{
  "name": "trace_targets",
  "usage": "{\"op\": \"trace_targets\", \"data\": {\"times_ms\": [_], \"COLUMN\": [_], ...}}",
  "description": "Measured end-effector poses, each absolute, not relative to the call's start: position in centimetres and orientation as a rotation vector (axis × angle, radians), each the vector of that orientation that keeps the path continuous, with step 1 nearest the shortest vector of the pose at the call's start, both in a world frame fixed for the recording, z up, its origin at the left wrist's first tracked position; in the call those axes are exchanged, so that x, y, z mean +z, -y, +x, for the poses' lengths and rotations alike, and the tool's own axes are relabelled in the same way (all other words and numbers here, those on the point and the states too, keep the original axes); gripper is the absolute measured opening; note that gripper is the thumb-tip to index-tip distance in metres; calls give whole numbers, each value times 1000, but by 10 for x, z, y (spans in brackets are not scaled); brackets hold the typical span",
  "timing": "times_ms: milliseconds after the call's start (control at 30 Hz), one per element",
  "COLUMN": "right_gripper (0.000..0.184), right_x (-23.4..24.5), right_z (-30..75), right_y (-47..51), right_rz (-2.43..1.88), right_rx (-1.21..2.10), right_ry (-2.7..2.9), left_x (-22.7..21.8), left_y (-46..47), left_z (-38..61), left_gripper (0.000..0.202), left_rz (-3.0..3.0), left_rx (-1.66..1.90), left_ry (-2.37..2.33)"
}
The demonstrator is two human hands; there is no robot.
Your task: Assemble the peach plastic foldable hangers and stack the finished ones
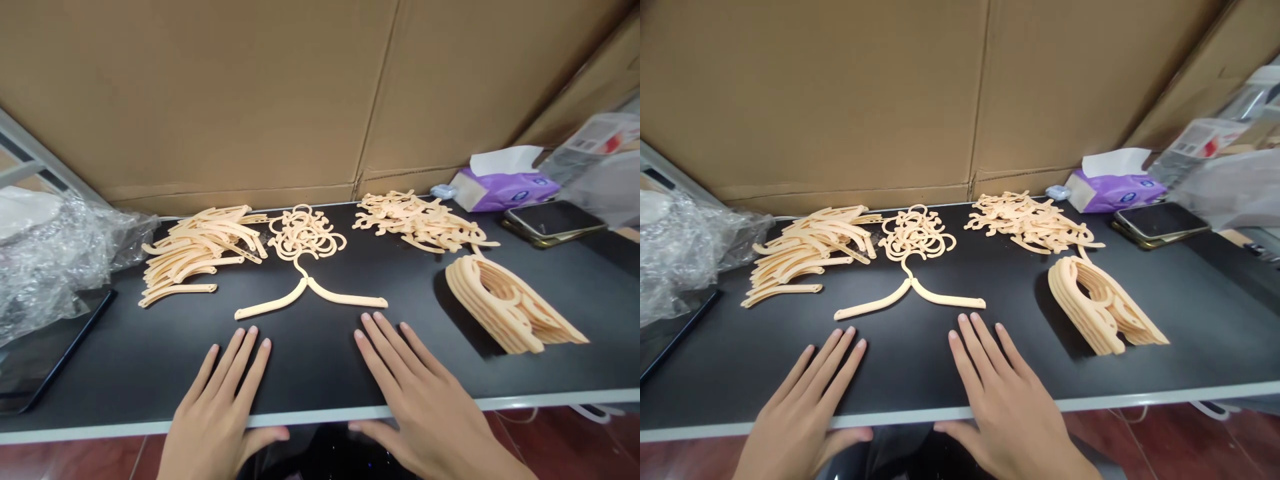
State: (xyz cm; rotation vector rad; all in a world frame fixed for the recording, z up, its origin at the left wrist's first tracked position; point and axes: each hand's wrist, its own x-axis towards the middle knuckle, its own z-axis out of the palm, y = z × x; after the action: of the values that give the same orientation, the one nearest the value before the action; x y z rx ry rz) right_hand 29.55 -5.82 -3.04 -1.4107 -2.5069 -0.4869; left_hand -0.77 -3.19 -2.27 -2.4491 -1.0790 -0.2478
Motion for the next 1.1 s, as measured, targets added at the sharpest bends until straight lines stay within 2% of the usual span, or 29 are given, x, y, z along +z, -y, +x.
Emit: {"op": "trace_targets", "data": {"times_ms": [400, 633, 967, 1100], "right_gripper": [92, 87, 88, 73], "right_x": [-29, -28, -29, -13], "right_z": [292, 292, 292, 298], "right_y": [62, 64, 62, 64], "right_rz": [-1431, -1435, -1443, -1380], "right_rx": [-499, -444, -362, -325], "right_ry": [2476, 2456, 2439, 2483], "left_x": [-25, -21, -22, -22], "left_y": [35, 38, 38, 37], "left_z": [-10, -8, -9, -10], "left_gripper": [95, 65, 65, 66], "left_rz": [-2461, -2483, -2474, -2484], "left_rx": [-236, -233, -224, -236], "left_ry": [1114, 1179, 1170, 1166]}}
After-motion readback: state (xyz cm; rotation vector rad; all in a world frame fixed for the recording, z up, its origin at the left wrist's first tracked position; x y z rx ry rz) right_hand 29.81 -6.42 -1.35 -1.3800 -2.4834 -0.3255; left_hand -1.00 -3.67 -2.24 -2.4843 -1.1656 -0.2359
